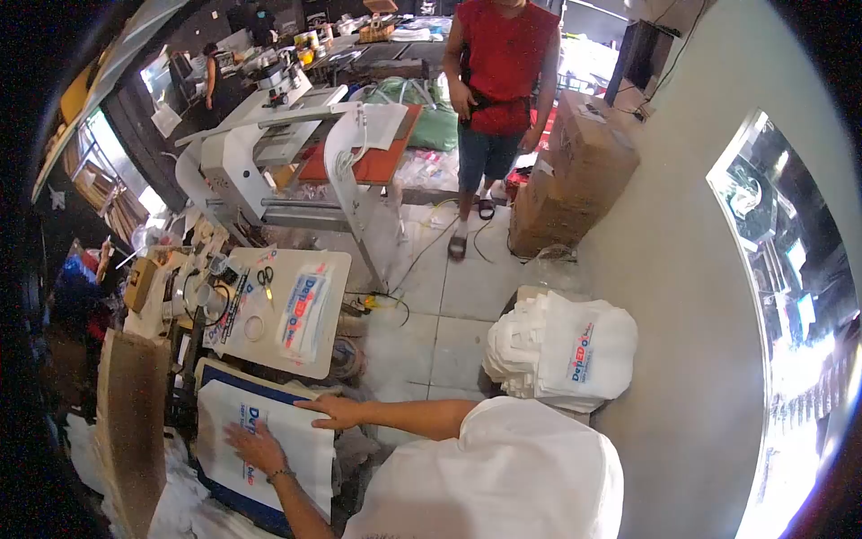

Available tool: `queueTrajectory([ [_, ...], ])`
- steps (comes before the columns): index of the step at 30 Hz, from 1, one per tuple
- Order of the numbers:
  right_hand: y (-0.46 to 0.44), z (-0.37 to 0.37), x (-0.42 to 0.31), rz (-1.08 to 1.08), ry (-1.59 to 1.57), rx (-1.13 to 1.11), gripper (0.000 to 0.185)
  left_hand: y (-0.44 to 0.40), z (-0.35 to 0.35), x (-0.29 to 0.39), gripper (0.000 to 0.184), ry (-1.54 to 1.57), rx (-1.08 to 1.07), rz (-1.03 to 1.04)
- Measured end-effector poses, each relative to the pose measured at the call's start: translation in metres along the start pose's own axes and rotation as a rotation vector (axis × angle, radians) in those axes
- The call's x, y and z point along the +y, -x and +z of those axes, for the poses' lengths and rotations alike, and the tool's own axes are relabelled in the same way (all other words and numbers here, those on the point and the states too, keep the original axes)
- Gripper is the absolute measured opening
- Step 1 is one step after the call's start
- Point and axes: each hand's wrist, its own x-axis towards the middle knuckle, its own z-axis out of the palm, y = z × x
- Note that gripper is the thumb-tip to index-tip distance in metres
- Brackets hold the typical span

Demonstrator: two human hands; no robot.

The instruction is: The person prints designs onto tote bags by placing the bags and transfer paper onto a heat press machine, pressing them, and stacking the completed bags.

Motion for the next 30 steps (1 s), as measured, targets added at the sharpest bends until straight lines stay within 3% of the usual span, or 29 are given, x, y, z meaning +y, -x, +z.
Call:
queueTrajectory([
  [1, 0.000, 0.000, 0.003, -0.002, 0.001, 0.004, 0.068, 0.002, 0.006, 0.002, 0.074, -0.079, -0.112, 0.017],
  [4, -0.006, 0.005, 0.016, -0.024, -0.018, -0.040, 0.073, -0.002, 0.009, -0.004, 0.074, -0.036, -0.130, 0.009],
  [5, -0.006, 0.012, 0.020, -0.102, -0.014, 0.073, 0.076, 0.000, 0.007, -0.010, 0.074, -0.046, -0.133, 0.009],
  [6, -0.007, 0.016, 0.024, -0.181, -0.006, 0.182, 0.080, 0.004, -0.002, -0.010, 0.074, -0.001, -0.051, -0.016],
  [8, -0.008, 0.023, 0.032, -0.146, -0.006, 0.168, 0.082, 0.011, -0.001, -0.016, 0.074, 0.038, 0.028, -0.054],
  [11, -0.010, 0.017, 0.029, -0.136, -0.043, 0.118, 0.087, 0.019, 0.013, -0.031, 0.074, -0.106, -0.124, -0.103],
  [13, -0.007, 0.016, 0.026, -0.124, -0.041, 0.096, 0.083, 0.020, 0.006, -0.033, 0.074, 0.034, -0.043, -0.108],
  [14, -0.008, 0.010, 0.022, 0.018, -0.075, -0.024, 0.086, 0.016, 0.002, -0.030, 0.074, 0.020, -0.051, -0.124],
  [15, -0.009, 0.013, 0.019, -0.148, 0.043, 0.125, 0.088, 0.016, -0.001, -0.029, 0.074, 0.080, 0.059, -0.117],
  [16, -0.010, 0.012, 0.022, -0.019, -0.065, 0.007, 0.088, 0.025, -0.004, -0.040, 0.074, 0.120, 0.164, -0.117],
  [18, -0.012, 0.016, 0.037, -0.078, -0.087, 0.023, 0.088, 0.042, 0.026, -0.051, 0.076, -0.078, 0.006, -0.109],
  [19, -0.011, 0.014, 0.036, -0.011, -0.081, -0.034, 0.090, 0.045, 0.023, -0.050, 0.076, -0.072, -0.022, -0.134],
  [21, -0.011, 0.010, 0.032, -0.101, -0.059, -0.007, 0.091, 0.041, 0.014, -0.043, 0.077, -0.082, -0.053, -0.175],
  [23, -0.008, 0.004, 0.018, -0.090, -0.174, 0.052, 0.091, 0.046, 0.011, -0.043, 0.077, 0.062, 0.084, -0.137],
  [26, -0.011, 0.008, 0.028, -0.113, -0.030, 0.041, 0.092, 0.055, -0.015, -0.034, 0.078, 0.140, 0.231, -0.182],
  [30, -0.015, 0.002, 0.022, -0.093, -0.103, 0.008, 0.090, 0.066, 0.020, -0.049, 0.078, -0.061, 0.047, -0.199],
])
